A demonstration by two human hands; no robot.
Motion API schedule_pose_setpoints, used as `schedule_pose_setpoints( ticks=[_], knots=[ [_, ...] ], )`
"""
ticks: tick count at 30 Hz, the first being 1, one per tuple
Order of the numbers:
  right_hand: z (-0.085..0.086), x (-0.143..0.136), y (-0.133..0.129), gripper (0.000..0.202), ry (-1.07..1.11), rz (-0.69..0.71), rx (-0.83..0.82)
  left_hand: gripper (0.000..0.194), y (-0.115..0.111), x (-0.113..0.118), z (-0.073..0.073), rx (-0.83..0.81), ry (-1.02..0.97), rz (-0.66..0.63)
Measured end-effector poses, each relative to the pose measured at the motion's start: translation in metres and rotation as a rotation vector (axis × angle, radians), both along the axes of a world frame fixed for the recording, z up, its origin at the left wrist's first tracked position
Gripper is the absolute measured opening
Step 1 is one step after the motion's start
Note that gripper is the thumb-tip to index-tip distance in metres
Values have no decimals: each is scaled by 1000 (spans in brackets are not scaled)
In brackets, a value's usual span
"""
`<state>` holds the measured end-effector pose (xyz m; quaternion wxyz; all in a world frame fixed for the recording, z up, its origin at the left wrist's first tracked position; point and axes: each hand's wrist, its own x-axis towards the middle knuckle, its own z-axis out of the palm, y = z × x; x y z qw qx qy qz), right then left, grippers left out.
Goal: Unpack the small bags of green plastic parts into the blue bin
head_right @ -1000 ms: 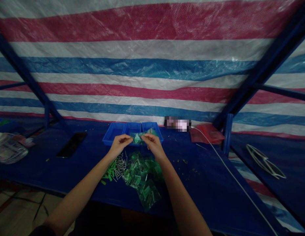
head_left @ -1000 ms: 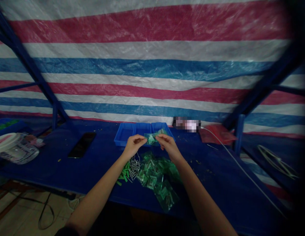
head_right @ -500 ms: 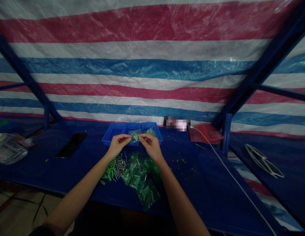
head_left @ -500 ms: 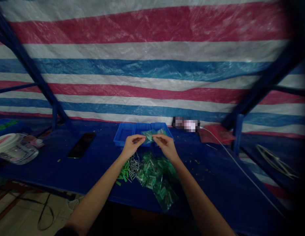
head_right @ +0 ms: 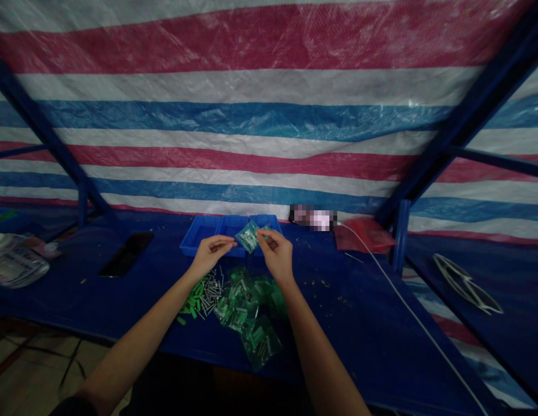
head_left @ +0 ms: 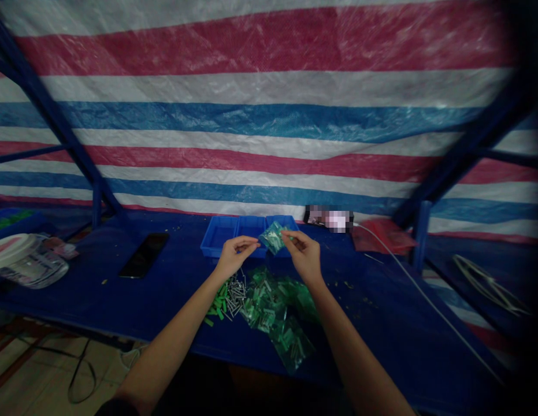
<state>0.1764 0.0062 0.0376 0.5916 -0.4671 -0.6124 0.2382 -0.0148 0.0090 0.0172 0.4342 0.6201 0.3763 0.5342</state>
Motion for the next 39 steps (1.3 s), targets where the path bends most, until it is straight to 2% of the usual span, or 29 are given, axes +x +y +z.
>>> schedule_pose_setpoints(
  ticks=[4,8,13,19,24,30,34,39],
  knots=[
    [2,22,7,33,-36,-251,48,26,-1,0,1,-12,19,4],
    [3,43,12,34,-200,-491,113,25,-2,0,2,-15,36,-7],
    [-2,49,15,34,-379,-617,115,25,-4,1,2,-4,72,-33],
    [-9,43,17,34,-519,-610,91,24,-6,1,3,14,95,-27],
    [-7,41,17,32,-676,-543,17,24,-6,1,4,17,103,-12],
    [0,45,20,29,-807,-408,-47,23,-6,2,3,29,139,-15],
    [-5,47,21,27,-854,-323,-47,22,-7,2,3,35,142,-22],
    [-14,43,16,37,-774,-397,1,21,-8,3,6,34,164,-27]
  ],
)
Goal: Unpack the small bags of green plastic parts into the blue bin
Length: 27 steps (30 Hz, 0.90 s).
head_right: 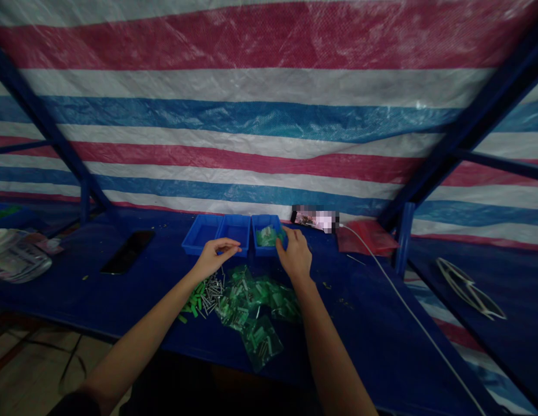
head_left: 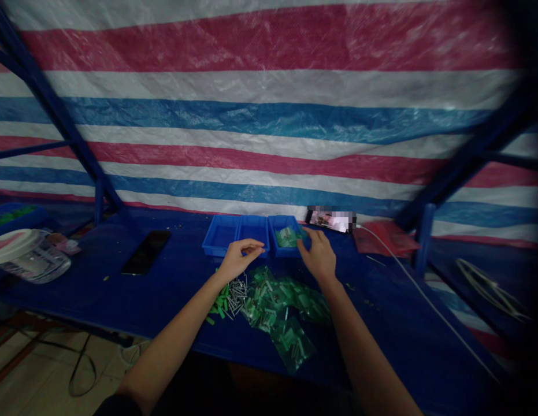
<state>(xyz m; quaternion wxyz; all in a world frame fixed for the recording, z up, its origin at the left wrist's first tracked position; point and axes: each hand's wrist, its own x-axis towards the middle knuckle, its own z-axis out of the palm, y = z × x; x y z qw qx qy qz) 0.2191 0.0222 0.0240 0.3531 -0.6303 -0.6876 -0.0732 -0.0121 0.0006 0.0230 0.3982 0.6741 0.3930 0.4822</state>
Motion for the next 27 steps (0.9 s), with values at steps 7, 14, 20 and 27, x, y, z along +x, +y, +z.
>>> schedule_pose_setpoints(
  ticks=[7,14,20,27],
  knots=[
    [19,0,-17,31,219,34,53,21,0,-1,0,9,29,13],
    [21,-27,-34,23,-35,431,-321,22,2,-1,-3,14,16,25],
    [3,-45,-39,32,-199,556,-405,22,1,-1,-1,11,21,34],
    [3,-46,-39,38,-221,561,-407,22,0,0,-1,12,34,23]
  ],
)
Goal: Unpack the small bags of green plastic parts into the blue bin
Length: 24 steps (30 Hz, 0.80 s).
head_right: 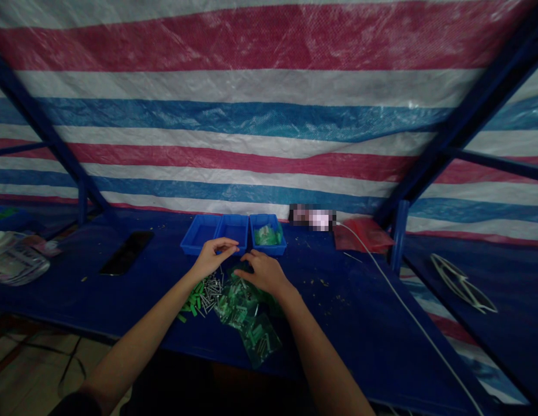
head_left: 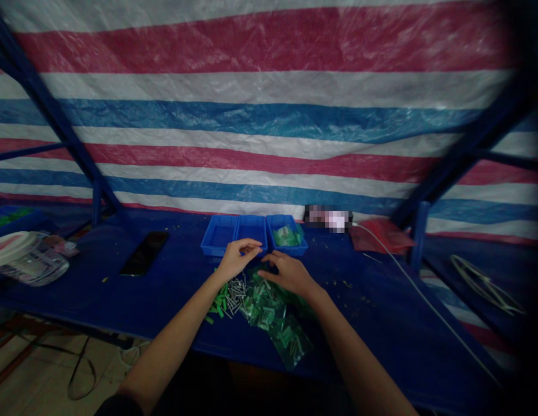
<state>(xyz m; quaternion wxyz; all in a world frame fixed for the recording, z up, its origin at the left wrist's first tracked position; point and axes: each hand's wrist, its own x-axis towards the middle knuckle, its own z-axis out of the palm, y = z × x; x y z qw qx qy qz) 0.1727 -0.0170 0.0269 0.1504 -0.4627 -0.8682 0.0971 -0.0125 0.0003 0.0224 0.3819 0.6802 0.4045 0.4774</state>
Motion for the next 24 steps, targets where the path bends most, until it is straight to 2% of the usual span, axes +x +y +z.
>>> schedule_pose_setpoints(
  ticks=[6,16,20,24],
  knots=[
    [-7,-1,6,27,-97,28,10,22,1,1,-3,9,11,-7],
    [-9,-4,9,14,-52,15,-90,21,0,3,-2,2,31,-6],
    [-5,-4,6,12,-90,-11,-57,21,0,3,-3,-1,27,-2],
    [7,1,1,13,-95,-72,10,21,-1,4,-2,-3,15,1]
  ],
)
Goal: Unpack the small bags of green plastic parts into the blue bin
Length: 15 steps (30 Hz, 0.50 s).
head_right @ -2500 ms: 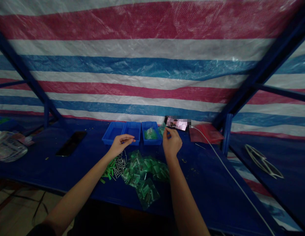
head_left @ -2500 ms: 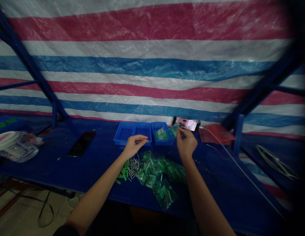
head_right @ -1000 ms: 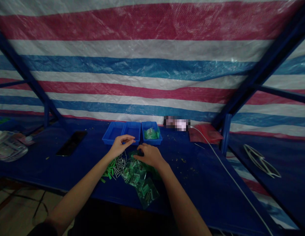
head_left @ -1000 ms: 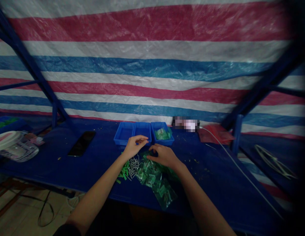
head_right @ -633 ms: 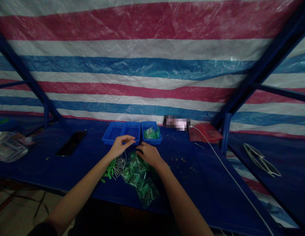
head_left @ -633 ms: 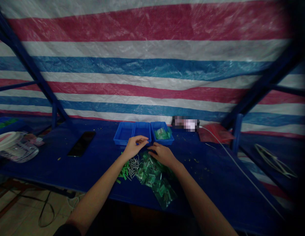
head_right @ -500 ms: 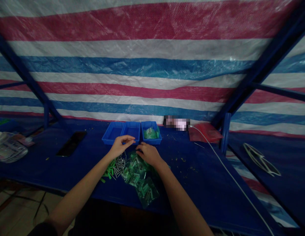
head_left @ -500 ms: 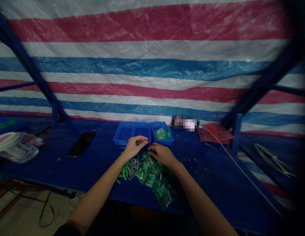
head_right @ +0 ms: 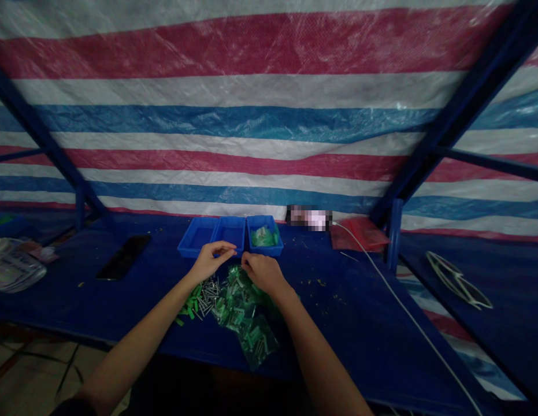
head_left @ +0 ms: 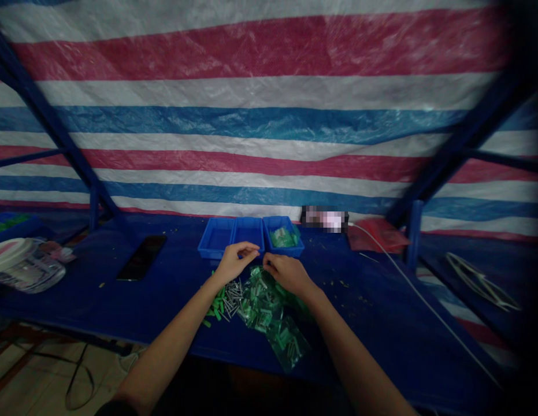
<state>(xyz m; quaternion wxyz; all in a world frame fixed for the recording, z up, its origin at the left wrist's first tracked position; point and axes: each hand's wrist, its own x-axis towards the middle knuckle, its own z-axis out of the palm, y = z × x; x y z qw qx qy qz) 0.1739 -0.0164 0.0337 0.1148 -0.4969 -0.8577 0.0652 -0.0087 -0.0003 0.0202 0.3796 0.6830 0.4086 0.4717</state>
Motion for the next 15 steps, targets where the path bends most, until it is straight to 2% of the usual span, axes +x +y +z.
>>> schedule_pose_setpoints(
  ticks=[5,9,12,15],
  knots=[
    [18,10,-2,15,132,-89,165,21,-3,1,4,86,35,81],
    [20,15,0,19,385,-211,229,24,-2,2,4,73,11,103],
    [13,13,3,22,686,-273,234,28,-1,4,0,2,-17,28],
    [4,4,6,24,964,-249,177,27,-4,7,-1,-82,-63,-102]
  ],
)
